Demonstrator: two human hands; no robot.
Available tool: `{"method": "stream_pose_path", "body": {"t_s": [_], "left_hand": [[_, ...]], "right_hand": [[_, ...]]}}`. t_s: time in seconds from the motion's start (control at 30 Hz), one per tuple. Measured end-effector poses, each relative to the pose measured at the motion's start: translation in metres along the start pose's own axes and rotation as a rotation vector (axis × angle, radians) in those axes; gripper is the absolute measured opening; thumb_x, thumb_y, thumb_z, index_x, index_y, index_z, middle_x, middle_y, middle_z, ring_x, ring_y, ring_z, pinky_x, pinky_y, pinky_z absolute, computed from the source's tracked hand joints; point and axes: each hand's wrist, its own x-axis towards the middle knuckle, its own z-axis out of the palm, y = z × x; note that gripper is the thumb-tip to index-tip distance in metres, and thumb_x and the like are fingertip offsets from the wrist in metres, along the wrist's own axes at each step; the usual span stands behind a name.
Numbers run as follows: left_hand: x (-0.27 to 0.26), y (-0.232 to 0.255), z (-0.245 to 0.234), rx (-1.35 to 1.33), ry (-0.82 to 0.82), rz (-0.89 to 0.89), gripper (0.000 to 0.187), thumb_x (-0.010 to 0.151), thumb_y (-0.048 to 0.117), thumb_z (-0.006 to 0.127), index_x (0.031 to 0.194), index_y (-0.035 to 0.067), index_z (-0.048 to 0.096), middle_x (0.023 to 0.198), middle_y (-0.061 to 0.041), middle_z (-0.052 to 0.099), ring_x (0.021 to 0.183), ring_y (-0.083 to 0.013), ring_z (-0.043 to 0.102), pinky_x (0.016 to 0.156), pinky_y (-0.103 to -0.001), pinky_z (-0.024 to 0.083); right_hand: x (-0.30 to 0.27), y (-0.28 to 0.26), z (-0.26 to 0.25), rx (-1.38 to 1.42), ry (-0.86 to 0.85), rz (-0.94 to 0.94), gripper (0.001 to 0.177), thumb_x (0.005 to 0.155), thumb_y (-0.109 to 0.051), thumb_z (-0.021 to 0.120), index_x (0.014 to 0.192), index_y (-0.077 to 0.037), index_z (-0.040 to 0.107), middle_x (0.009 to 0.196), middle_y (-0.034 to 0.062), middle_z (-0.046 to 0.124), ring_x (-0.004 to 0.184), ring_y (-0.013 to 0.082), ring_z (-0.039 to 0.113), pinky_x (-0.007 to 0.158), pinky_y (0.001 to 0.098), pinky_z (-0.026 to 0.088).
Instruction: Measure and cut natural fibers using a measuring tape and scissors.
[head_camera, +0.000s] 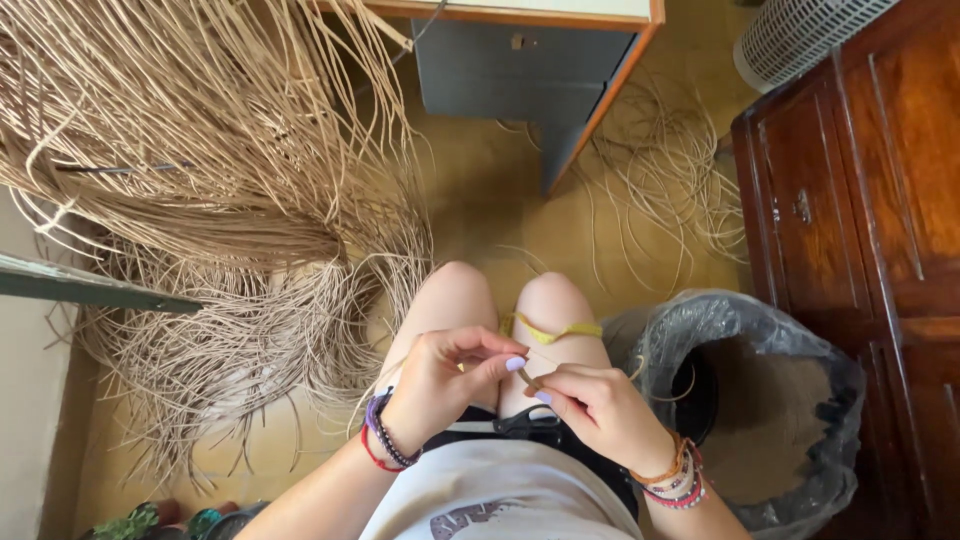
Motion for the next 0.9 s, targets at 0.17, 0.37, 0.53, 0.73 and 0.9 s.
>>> {"method": "stream_pose_path", "body": {"t_s": [0.17,0.37,0.53,0.73,0.9], "left_hand": [[0.012,0.016,-0.012,0.173,0.000,0.027,0.017,0.087,0.018,0.080,0.104,0.013,0.080,0.094,0.004,0.083,0.074,-0.0002,0.071,0.074,-0.016,0.059],[0.025,0.022,-0.020,0.262,0.010,0.150,0.006,0.088,0.016,0.079,0.093,0.016,0.082,0.093,0.006,0.083,0.079,0.0004,0.072,0.078,-0.017,0.059],[0.036,0.024,-0.041,0.255,0.101,0.126,0.005,0.089,0.014,0.079,0.092,0.015,0.082,0.089,0.006,0.082,0.081,-0.0005,0.072,0.071,-0.017,0.055],[0.036,0.013,-0.106,0.208,0.535,0.208,0.003,0.092,0.010,0.077,0.093,0.012,0.076,0.093,-0.001,0.079,0.075,-0.0049,0.067,0.064,-0.020,0.054],[0.028,-0.002,-0.131,0.904,0.594,0.260,0.002,0.095,0.018,0.076,0.096,0.016,0.077,0.097,0.002,0.077,0.092,-0.0171,0.069,0.082,-0.034,0.054]], "right_hand": [[0.011,0.006,-0.007,-0.057,-0.004,0.010,0.019,0.100,-0.019,0.057,0.099,-0.012,0.074,0.090,-0.0006,0.078,0.076,0.0175,0.073,0.070,0.0302,0.053],[0.032,-0.001,-0.022,-0.050,0.031,-0.054,0.018,0.101,-0.014,0.056,0.100,-0.007,0.073,0.095,0.0045,0.076,0.083,0.0199,0.074,0.075,0.0312,0.055],[0.027,0.011,-0.036,-0.057,0.116,-0.006,0.018,0.097,-0.014,0.062,0.107,-0.004,0.074,0.091,0.0063,0.073,0.072,0.0177,0.068,0.069,0.0292,0.052],[-0.013,0.039,-0.092,-0.192,0.185,0.164,0.016,0.092,-0.010,0.065,0.101,-0.009,0.079,0.090,0.0025,0.076,0.077,0.0147,0.070,0.074,0.0271,0.053],[-0.026,0.040,-0.096,-0.306,0.146,0.247,0.017,0.093,-0.021,0.066,0.099,-0.011,0.079,0.086,-0.0026,0.077,0.069,0.0104,0.069,0.068,0.0252,0.053]]}}
